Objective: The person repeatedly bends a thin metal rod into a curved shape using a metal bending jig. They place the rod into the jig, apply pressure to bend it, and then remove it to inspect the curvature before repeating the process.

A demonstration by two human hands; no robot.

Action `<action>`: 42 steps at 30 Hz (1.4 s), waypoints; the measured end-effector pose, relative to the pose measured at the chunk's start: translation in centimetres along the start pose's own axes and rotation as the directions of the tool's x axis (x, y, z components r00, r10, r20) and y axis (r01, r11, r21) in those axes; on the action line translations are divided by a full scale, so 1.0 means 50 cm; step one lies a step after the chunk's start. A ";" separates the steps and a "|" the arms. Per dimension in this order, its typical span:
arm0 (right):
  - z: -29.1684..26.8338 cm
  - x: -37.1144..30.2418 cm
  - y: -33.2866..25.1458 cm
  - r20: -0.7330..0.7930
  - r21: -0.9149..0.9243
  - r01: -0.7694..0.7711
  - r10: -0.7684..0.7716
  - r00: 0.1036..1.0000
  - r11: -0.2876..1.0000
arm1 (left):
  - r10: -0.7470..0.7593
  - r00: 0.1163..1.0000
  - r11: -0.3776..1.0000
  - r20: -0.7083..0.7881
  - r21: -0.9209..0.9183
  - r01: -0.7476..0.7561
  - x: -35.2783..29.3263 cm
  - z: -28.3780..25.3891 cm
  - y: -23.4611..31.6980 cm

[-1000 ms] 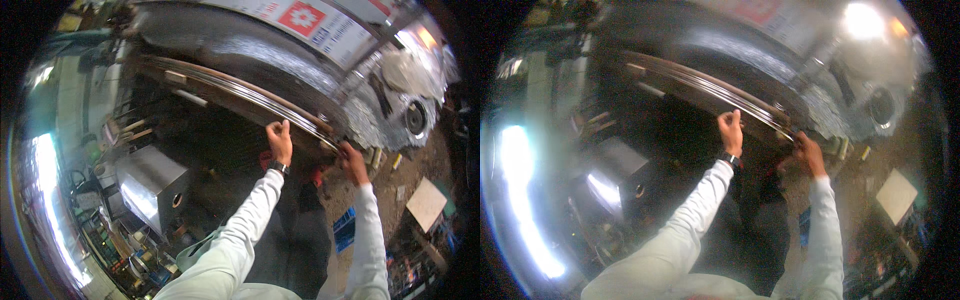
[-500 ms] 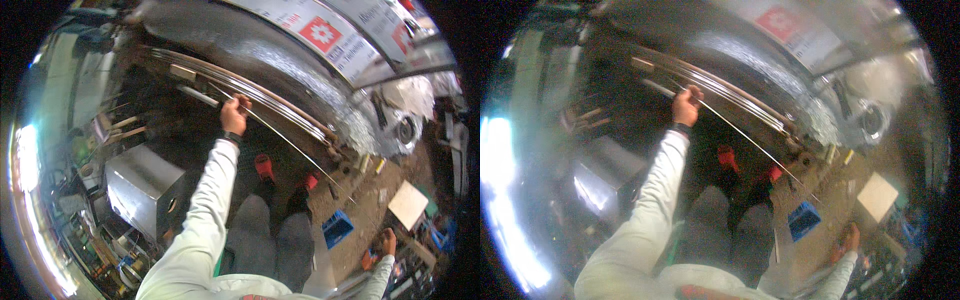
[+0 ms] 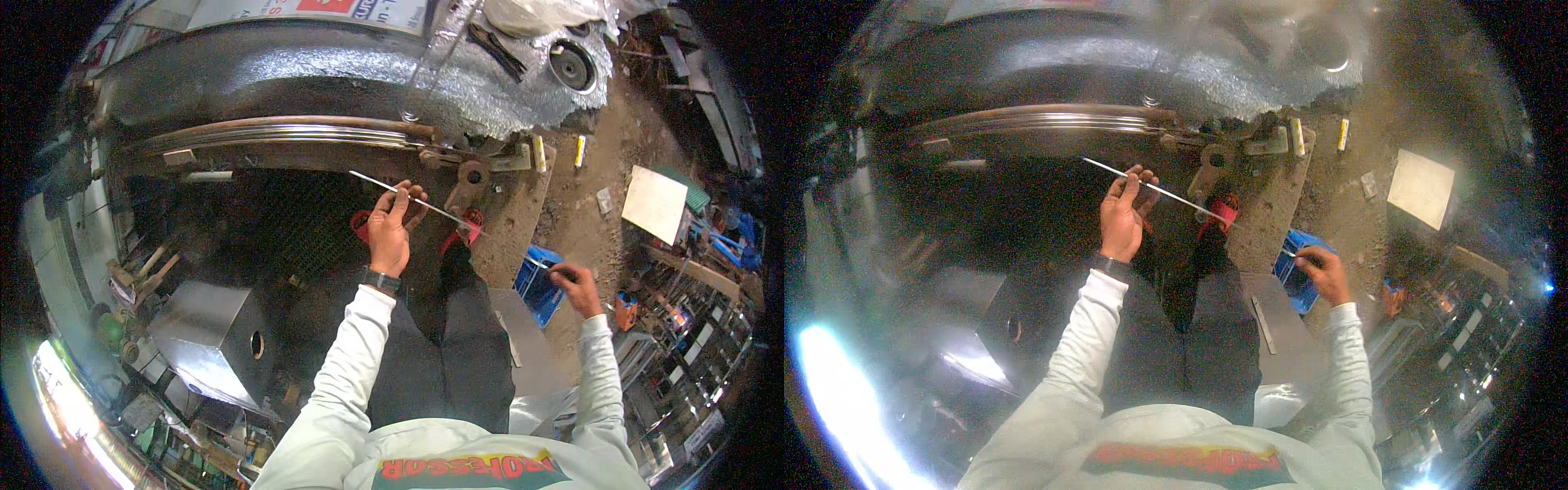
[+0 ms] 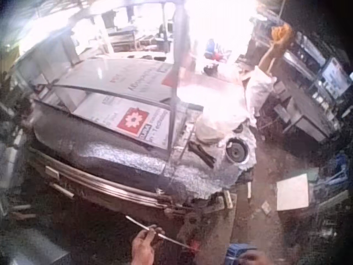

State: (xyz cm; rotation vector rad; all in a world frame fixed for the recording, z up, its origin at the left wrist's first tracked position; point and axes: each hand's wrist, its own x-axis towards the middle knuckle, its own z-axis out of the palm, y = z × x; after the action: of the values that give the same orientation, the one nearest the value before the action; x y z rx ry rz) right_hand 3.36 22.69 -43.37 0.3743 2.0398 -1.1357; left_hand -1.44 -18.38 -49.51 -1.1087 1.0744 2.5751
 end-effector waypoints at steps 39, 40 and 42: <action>-0.278 0.434 0.236 0.055 -0.225 0.255 -0.249 0.967 0.940 | 0.245 0.940 0.390 0.238 0.863 -0.320 -0.007 0.201 -0.356; -0.278 0.435 0.238 0.056 -0.233 0.236 -0.229 0.972 0.944 | 0.289 0.926 0.396 0.241 0.851 -0.345 0.007 0.229 -0.364; -0.278 0.432 0.239 0.035 -0.212 0.203 -0.200 0.979 0.956 | 0.353 0.893 0.394 0.279 0.821 -0.413 0.051 0.276 -0.362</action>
State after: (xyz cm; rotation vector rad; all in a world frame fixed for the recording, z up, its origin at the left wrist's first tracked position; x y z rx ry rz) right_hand -10.89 38.58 -62.01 0.0515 2.2013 -1.0181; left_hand -4.40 3.72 -54.84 -0.5011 2.4523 1.7045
